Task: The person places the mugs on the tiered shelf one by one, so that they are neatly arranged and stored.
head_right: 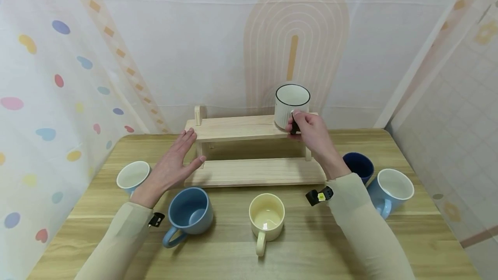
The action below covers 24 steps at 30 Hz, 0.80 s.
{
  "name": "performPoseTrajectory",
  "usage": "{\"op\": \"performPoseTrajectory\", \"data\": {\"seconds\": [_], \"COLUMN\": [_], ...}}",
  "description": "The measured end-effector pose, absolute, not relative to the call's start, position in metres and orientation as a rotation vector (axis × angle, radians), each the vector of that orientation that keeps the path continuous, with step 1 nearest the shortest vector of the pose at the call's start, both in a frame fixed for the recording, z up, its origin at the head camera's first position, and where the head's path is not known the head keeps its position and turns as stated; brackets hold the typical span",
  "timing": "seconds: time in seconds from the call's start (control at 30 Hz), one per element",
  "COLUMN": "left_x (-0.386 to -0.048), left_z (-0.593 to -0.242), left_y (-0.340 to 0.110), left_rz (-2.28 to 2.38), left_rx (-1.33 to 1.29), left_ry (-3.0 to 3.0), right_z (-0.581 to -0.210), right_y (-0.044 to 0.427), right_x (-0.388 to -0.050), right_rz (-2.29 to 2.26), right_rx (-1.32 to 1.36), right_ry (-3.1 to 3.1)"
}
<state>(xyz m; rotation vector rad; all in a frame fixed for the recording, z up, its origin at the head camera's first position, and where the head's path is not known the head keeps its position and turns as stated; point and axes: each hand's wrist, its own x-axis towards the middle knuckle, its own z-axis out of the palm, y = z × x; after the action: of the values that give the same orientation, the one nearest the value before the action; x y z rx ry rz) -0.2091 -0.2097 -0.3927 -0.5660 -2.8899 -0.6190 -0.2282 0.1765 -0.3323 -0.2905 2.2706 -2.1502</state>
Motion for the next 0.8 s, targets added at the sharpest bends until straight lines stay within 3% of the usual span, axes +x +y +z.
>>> {"op": "performPoseTrajectory", "data": {"seconds": [0.8], "left_x": [-0.209], "left_z": [-0.394], "left_y": [-0.212], "left_rz": [-0.615], "left_rx": [-0.564], "left_ry": [-2.889], "right_z": [-0.334], "right_y": [0.164], "right_x": [-0.234], "right_rz": [-2.11], "right_rx": [-0.28], "right_ry": [2.291]}}
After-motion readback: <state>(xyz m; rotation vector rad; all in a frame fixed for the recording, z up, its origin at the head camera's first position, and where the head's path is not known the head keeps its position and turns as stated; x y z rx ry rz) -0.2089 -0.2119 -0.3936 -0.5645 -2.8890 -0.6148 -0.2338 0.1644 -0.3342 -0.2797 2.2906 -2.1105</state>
